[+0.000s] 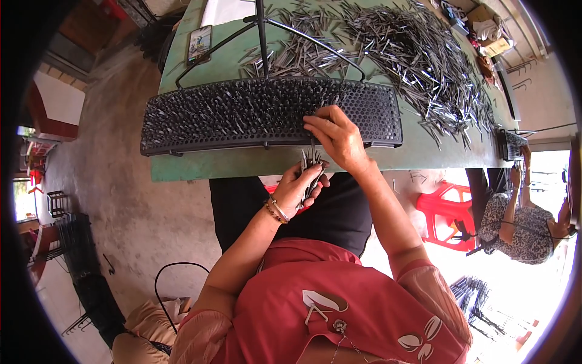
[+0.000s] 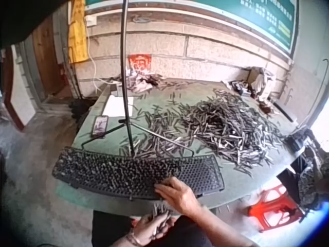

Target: Inserting small metal rods into a perforated frame to assemble a component.

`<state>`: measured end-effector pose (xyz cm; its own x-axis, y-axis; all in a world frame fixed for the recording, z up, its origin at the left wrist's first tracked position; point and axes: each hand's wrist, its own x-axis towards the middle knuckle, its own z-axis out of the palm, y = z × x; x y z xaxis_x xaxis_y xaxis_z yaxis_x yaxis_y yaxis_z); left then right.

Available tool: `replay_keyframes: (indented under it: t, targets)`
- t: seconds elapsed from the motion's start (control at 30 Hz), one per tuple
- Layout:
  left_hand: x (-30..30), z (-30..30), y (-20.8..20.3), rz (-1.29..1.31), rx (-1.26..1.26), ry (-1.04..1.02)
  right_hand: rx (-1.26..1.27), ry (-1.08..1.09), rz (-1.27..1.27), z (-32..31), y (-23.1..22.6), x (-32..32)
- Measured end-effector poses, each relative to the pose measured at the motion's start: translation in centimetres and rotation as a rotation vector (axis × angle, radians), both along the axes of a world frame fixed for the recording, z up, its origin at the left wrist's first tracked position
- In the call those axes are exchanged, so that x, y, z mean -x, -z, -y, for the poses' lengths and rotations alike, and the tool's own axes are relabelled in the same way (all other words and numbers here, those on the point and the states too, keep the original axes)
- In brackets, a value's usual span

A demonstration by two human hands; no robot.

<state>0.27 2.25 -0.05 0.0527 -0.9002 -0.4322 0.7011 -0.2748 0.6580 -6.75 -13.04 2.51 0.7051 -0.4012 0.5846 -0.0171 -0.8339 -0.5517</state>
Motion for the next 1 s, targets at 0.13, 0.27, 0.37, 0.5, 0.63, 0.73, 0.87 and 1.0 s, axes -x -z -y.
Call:
replay_keyframes:
  t: [0.13, 0.27, 0.37, 0.5, 0.63, 0.73, 0.87, 1.0]
  targets:
    - [-0.1, 0.0, -0.2, 0.001, 0.002, -0.006, -0.054, 0.041, -0.018, -0.4, 0.0, -0.1]
    - [-0.1, -0.1, -0.2, -0.004, 0.004, -0.002, -0.057, 0.097, -0.039, -0.5, 0.1, 0.1]
    - [-0.1, 0.0, -0.3, -0.001, -0.002, -0.001, -0.062, 0.106, -0.034, -0.5, 0.1, 0.2]
    - [-0.2, -0.1, -0.6, 0.005, 0.049, -0.014, -0.303, 0.152, -0.019, -1.0, -1.6, 0.6]
    - [-0.5, -0.4, -0.6, 0.051, 0.096, -0.03, -0.539, -0.088, -0.296, -0.9, -2.6, 1.2]
    - [-0.6, -0.1, -0.6, 0.093, 0.143, -0.009, -0.732, -0.118, -0.278, -0.6, -2.6, 1.4]
    - [-0.6, -0.2, -0.7, 0.025, 0.116, -0.007, -0.784, 0.085, -0.084, -0.7, -3.5, 0.0]
    - [-0.7, -0.2, 0.1, -0.039, 0.057, -0.012, -0.315, 0.124, 0.077, -1.0, -2.1, -2.1]
